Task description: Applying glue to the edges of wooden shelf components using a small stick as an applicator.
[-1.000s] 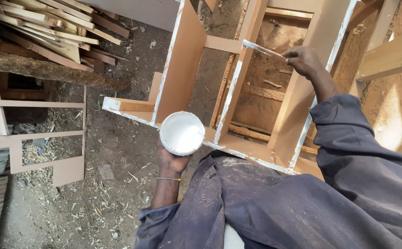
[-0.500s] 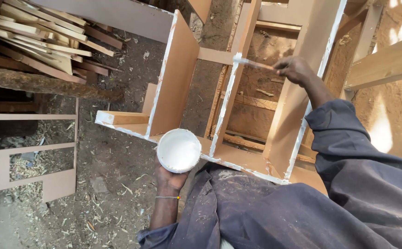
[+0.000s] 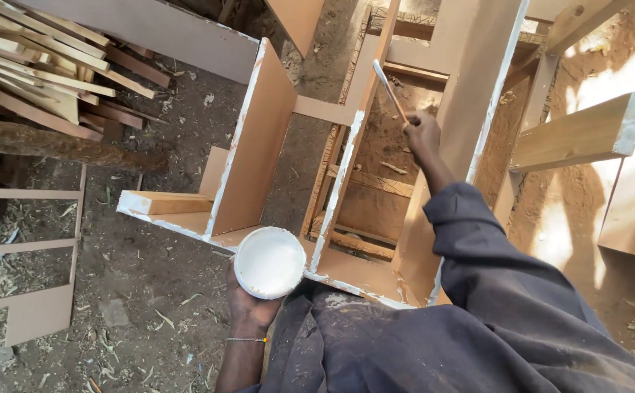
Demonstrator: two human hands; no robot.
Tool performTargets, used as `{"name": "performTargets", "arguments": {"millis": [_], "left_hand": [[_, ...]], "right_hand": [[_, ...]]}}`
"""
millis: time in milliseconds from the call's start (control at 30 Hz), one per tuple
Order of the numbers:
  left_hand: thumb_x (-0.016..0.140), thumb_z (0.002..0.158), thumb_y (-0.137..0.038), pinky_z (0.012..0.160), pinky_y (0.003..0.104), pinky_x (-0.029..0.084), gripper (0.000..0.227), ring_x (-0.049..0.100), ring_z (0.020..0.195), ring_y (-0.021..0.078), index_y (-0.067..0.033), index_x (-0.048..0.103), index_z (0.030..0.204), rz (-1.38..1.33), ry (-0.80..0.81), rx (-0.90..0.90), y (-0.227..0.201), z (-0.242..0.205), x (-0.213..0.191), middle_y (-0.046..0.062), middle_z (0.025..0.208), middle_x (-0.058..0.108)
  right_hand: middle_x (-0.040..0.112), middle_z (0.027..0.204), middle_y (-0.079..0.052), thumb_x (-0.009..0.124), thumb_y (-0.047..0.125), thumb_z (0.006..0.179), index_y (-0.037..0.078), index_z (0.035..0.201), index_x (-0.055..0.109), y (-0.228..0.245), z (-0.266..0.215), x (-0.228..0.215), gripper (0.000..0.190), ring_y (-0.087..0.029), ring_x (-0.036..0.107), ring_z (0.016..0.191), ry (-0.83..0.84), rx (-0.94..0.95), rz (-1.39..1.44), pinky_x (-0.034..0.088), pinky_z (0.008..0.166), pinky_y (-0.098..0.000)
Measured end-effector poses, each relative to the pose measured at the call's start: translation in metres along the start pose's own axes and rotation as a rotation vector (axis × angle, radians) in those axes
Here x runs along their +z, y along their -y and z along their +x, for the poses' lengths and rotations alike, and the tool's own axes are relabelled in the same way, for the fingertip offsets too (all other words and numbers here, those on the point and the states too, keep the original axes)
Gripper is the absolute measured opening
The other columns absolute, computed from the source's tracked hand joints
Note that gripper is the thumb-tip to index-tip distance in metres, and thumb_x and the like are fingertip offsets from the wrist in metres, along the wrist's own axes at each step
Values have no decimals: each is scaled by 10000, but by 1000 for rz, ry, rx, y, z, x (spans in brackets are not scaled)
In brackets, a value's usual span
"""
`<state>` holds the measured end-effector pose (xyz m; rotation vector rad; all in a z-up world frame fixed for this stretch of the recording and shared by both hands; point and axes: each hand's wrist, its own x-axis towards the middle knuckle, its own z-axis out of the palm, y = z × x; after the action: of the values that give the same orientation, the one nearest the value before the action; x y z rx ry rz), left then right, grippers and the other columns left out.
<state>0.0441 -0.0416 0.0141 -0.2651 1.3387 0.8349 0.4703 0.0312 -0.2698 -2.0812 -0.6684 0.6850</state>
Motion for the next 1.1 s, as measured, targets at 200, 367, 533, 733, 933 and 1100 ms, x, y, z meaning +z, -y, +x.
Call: {"name": "performTargets", "arguments": {"millis": [200,367,533,733,933,1100], "left_hand": [[649,653,-588,932,636,469,820,539,1245,414,-237,554,1388,57,207,-1,-9,44,-37,136,1388,591],[631,829,-530,983,510,553,562,681,1137,304,-212,662,1292,-29,18,26,-1,6,2,66,1266,708],[647,810,-514,967,518,560,534,689,1121,315,-228,676,1261,-60,19,-18,1,7,4,66,1251,717],[646,804,-537,957,489,562,559,697,1105,291,-228,678,1268,-60,-13,16,-5,-1,4,52,1239,721],[640,811,-532,987,464,544,538,676,1163,271,-243,668,1264,-17,-8,27,-6,2,12,40,1261,712],[637,820,-524,982,493,543,531,680,1144,298,-245,660,1272,-21,5,25,-1,5,16,53,1249,713]], "right_hand": [[718,907,-39,497,517,859,129,1001,776,22,-61,-46,499,-183,618,823,53,-329,-34,477,694,-377],[697,900,-180,714,209,886,114,1119,791,31,24,-51,264,-377,678,920,37,-249,-51,501,824,-501],[671,749,16,784,142,818,284,1059,810,-2,89,-33,281,-204,691,784,44,-234,-176,520,746,-336],[722,933,-142,800,98,848,131,1091,782,21,4,-75,246,-388,690,963,310,-310,-341,520,893,-493],[676,897,-69,809,157,899,213,1083,786,29,48,-86,193,-303,683,904,231,-340,-322,531,830,-429],[696,971,-88,806,114,881,229,1115,791,26,27,-74,261,-321,690,939,316,-305,-303,535,865,-424]]}}
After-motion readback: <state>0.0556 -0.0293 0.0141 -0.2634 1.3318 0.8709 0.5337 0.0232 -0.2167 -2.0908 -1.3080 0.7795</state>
